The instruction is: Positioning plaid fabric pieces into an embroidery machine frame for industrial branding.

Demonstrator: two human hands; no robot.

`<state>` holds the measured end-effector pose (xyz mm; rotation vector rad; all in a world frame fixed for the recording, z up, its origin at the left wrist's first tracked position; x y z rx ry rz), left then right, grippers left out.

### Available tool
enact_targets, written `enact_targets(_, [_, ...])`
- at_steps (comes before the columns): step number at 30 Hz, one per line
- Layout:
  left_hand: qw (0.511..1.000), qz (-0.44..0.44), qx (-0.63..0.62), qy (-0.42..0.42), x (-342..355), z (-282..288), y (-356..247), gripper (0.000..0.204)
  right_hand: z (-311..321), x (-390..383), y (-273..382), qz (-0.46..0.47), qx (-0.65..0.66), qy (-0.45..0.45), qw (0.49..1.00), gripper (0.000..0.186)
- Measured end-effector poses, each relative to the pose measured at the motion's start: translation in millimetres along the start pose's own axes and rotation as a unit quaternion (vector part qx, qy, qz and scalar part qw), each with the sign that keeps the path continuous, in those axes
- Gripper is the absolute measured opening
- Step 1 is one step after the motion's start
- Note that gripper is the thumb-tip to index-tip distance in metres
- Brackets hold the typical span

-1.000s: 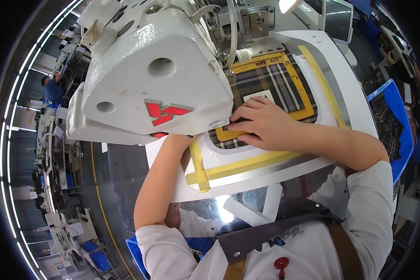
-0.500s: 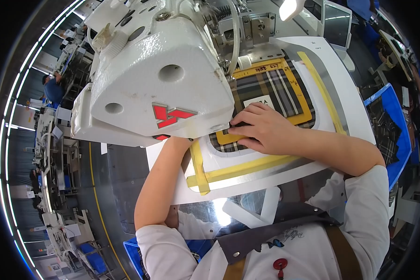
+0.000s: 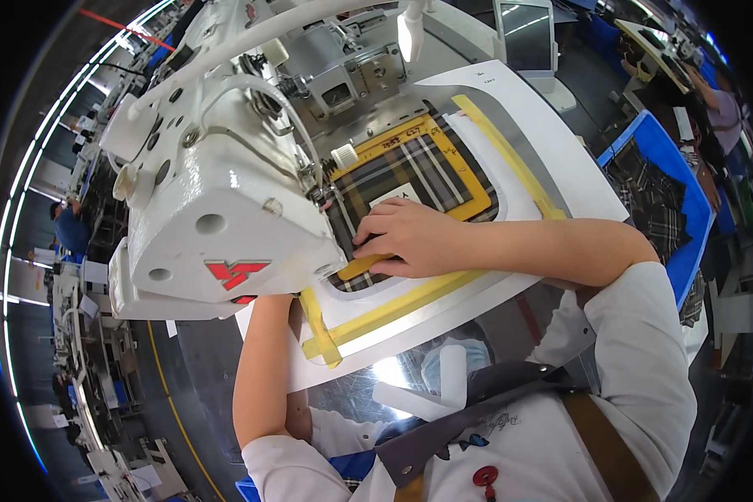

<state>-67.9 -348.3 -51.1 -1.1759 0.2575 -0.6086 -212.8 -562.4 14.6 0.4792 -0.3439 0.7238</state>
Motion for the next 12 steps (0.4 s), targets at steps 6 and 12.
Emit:
enact_targets(6, [0.989, -0.134, 0.048, 0.029, 4, -4, -11, 0.019, 6, 2, 4, -0.005, 0.008, 0.014, 1.0, 0.022])
enact_targets(12, [0.944, 0.038, -0.313, 0.103, 14, 28, 28, 0.052, -6, 15, 8, 0.001, -0.01, 0.002, 1.0, 0.022])
Point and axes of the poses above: each hand's wrist, its own x-axis towards the middle knuckle, its own z-axis out of the back of the hand, y = z × x, the point moved 2 cm from there along x, towards the middle knuckle, and after that the axes turned 8 degrees about -x, right-handed, at the moved point
